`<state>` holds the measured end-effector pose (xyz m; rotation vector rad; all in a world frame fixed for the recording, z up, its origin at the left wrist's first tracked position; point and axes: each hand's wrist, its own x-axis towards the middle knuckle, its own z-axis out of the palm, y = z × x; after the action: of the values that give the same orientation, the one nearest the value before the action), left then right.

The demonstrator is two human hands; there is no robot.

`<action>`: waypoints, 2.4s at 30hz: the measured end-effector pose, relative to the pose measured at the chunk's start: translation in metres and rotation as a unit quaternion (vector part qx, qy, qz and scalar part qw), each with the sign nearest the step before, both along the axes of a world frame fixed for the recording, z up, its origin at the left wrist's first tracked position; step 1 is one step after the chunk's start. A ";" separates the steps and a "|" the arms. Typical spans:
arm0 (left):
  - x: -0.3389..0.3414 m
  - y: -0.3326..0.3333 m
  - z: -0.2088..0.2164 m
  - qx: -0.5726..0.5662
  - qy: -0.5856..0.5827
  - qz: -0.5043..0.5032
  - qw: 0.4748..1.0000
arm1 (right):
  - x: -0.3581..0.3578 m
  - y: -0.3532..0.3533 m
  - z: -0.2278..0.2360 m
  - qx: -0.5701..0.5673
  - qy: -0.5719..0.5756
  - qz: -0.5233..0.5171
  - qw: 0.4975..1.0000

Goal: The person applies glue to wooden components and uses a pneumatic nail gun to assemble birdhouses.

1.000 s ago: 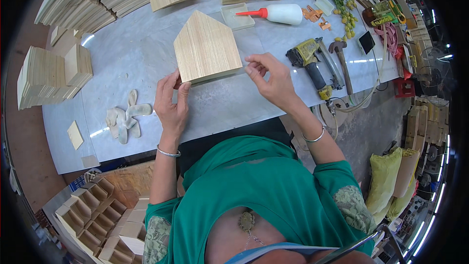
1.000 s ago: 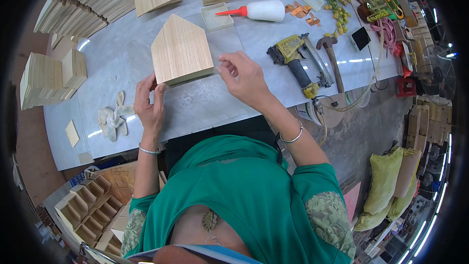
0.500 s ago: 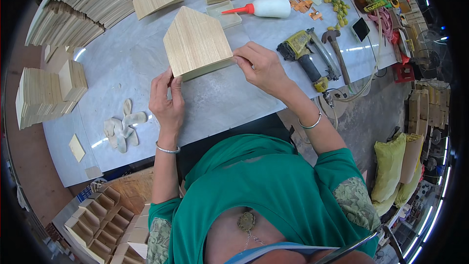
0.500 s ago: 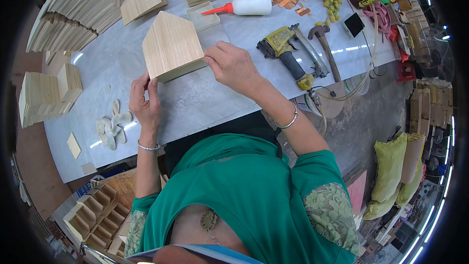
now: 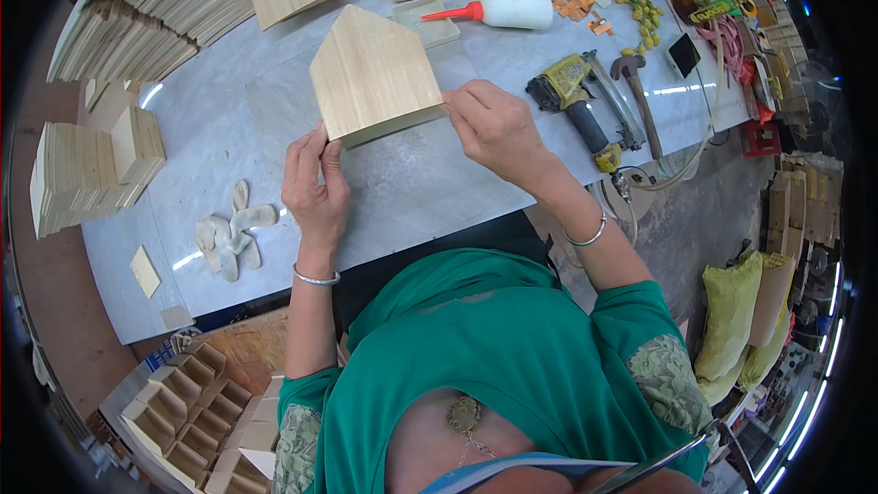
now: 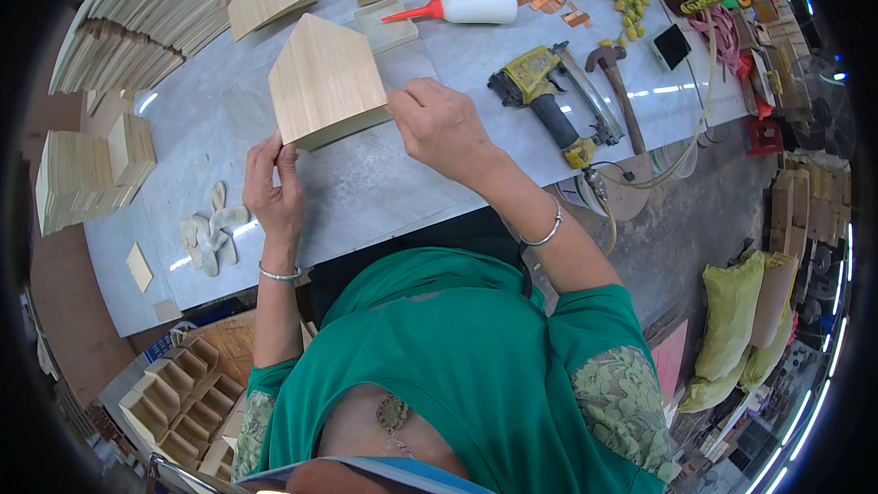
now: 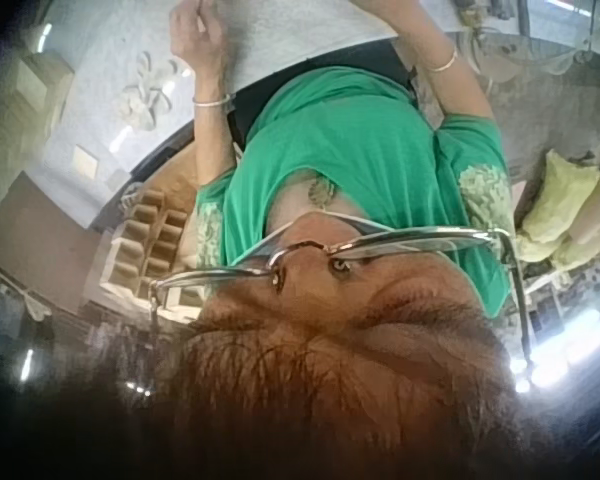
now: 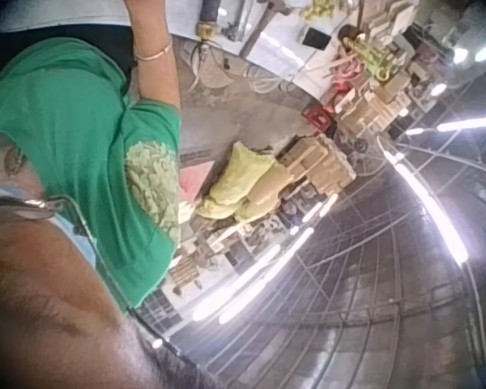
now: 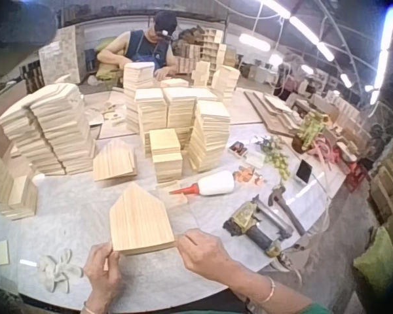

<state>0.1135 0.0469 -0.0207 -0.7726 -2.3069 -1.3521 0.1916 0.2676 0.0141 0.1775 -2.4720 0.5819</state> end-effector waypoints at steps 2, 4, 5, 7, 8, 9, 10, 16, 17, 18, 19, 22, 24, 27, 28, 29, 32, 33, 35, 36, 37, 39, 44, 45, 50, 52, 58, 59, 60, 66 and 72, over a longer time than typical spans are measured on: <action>-0.001 -0.001 0.000 0.008 0.005 -0.009 1.000 | 0.000 0.000 -0.001 -0.005 0.001 0.008 1.000; 0.000 -0.001 0.002 0.017 0.010 -0.019 1.000 | 0.002 0.002 0.001 0.007 -0.015 -0.003 1.000; 0.002 0.001 0.005 0.036 -0.014 -0.031 0.999 | 0.002 0.001 0.002 0.005 -0.014 0.001 1.000; 0.001 0.002 0.008 0.055 -0.038 -0.041 0.997 | 0.003 0.001 0.002 -0.003 -0.025 -0.007 1.000; 0.000 0.003 0.008 0.074 -0.039 -0.052 0.995 | 0.003 0.001 0.001 -0.003 -0.026 -0.005 1.000; 0.000 0.004 0.008 0.094 -0.040 -0.064 0.993 | 0.003 0.002 0.000 -0.001 -0.025 -0.005 1.000; -0.001 0.004 0.010 0.095 -0.041 -0.064 0.992 | 0.003 0.003 0.000 0.001 -0.023 -0.005 1.000; -0.009 0.000 0.002 0.010 0.040 -0.039 0.998 | 0.001 0.001 0.003 0.002 -0.028 0.002 1.000; -0.010 0.001 0.003 0.008 0.050 -0.037 0.998 | 0.001 0.001 0.003 0.003 -0.030 -0.001 1.000; -0.010 0.001 0.003 0.006 0.059 -0.034 0.998 | 0.001 0.001 0.003 0.002 -0.027 -0.001 1.000; -0.011 0.000 0.003 0.007 0.058 -0.037 0.998 | 0.000 0.002 0.003 0.002 -0.024 0.000 1.000; -0.012 -0.003 0.004 -0.001 0.051 -0.054 0.997 | -0.001 0.003 0.003 0.000 -0.031 0.001 1.000; -0.011 -0.004 0.007 -0.004 0.024 -0.075 0.997 | 0.000 0.003 0.004 -0.002 -0.031 -0.001 1.000; -0.010 -0.005 0.010 0.017 0.007 -0.099 0.995 | 0.001 0.004 0.005 -0.002 -0.032 0.000 0.999; -0.010 -0.004 0.008 0.017 0.005 -0.099 0.995 | 0.001 0.005 0.004 0.002 -0.034 0.000 0.999; -0.010 -0.002 0.007 0.027 0.006 -0.096 0.995 | 0.002 0.005 0.004 0.002 -0.035 0.000 0.999; -0.012 -0.001 -0.001 0.028 0.022 -0.071 0.997 | 0.002 0.004 0.005 0.007 -0.055 0.001 0.998; -0.012 -0.001 -0.003 0.019 0.038 -0.049 0.998 | 0.000 0.002 0.005 0.004 -0.033 0.004 0.999; -0.013 0.001 -0.004 0.017 0.049 -0.045 0.998 | 0.000 0.002 0.005 0.004 -0.014 0.003 1.000; -0.013 0.003 -0.005 0.015 0.062 -0.040 0.997 | 0.000 0.002 0.004 0.007 -0.014 0.002 1.000; -0.013 0.003 -0.004 0.015 0.061 -0.040 0.997 | 0.000 0.002 0.005 0.010 -0.013 0.002 1.000; -0.012 0.003 -0.003 0.019 0.053 -0.041 0.998 | 0.001 0.001 0.005 0.013 -0.016 0.000 1.000; -0.011 0.004 -0.001 0.019 0.053 -0.036 0.998 | 0.000 0.000 0.002 0.017 -0.008 0.000 1.000; -0.011 0.005 0.000 0.018 0.054 -0.035 0.998 | 0.000 0.000 0.001 0.018 -0.002 0.000 1.000; -0.012 0.004 -0.001 0.018 0.056 -0.036 0.998 | 0.001 0.000 0.001 0.028 0.015 0.001 0.999; -0.011 0.004 -0.001 0.018 0.059 -0.036 0.997 | 0.002 0.001 0.001 0.037 0.003 0.005 0.999; -0.010 0.006 -0.001 0.018 0.055 -0.038 0.998 | 0.005 0.003 0.001 0.025 -0.035 -0.010 0.999; -0.011 0.006 -0.001 0.021 0.056 -0.039 0.997 | 0.007 0.005 0.001 0.027 -0.035 -0.011 0.999; -0.011 0.007 -0.002 0.023 0.056 -0.041 0.997 | 0.010 0.008 0.002 0.007 -0.034 -0.017 0.999; -0.012 0.003 -0.005 0.028 0.050 -0.038 0.998 | 0.068 0.075 0.006 0.049 -0.123 -0.175 0.976; -0.011 0.004 0.001 0.048 0.018 -0.050 0.997 | 0.105 0.096 -0.008 0.124 -0.305 -0.324 0.887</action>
<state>0.1027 0.0506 -0.0198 -0.8847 -2.1833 -1.4686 0.2968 0.3634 0.0061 -0.8337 -2.9464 0.0111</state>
